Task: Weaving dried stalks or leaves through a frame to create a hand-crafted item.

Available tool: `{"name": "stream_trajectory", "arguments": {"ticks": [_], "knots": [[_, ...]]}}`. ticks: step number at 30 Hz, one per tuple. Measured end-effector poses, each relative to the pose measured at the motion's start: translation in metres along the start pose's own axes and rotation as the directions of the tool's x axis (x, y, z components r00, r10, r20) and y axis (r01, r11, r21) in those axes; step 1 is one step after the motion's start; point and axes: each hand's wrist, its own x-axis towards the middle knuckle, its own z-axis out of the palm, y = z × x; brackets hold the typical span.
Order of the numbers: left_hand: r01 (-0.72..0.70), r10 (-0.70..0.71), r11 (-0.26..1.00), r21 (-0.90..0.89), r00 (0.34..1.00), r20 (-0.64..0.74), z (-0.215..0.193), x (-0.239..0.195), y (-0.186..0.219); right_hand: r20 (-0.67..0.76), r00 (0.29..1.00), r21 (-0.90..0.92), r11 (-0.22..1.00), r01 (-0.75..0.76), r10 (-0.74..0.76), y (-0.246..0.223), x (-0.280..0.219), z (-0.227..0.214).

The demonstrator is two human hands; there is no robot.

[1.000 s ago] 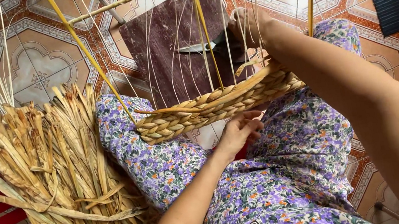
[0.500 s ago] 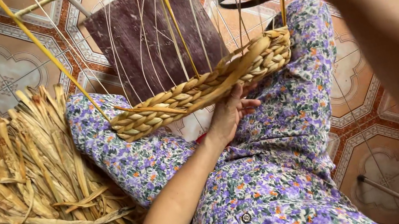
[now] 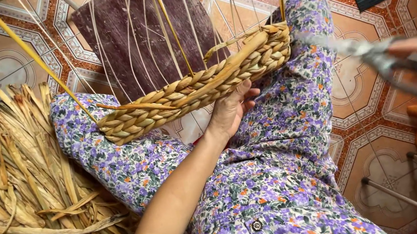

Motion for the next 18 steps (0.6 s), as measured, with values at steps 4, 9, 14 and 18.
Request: {"name": "stream_trajectory", "arguments": {"ticks": [4, 9, 14, 18], "knots": [[-0.019, 0.021, 0.999, -0.051, 0.999, 0.039, 0.018, 0.012, 0.001, 0.013, 0.998, -0.076, 0.996, -0.053, 0.054, -0.126, 0.007, 0.021], [0.011, -0.004, 0.997, -0.079, 0.997, 0.081, 0.019, 0.017, -0.004, 0.006, 0.998, -0.581, 0.813, -0.042, 0.055, -0.150, 0.021, 0.023], [0.001, 0.005, 0.997, -0.082, 0.997, 0.077, 0.020, 0.016, -0.003, -0.074, 0.996, -0.458, 0.889, 0.014, -0.054, -0.163, 0.036, 0.017], [-0.007, 0.013, 0.997, -0.079, 0.997, 0.074, 0.025, 0.014, 0.001, -0.020, 0.999, -0.518, 0.855, -0.033, 0.026, -0.166, 0.042, 0.015]]}}
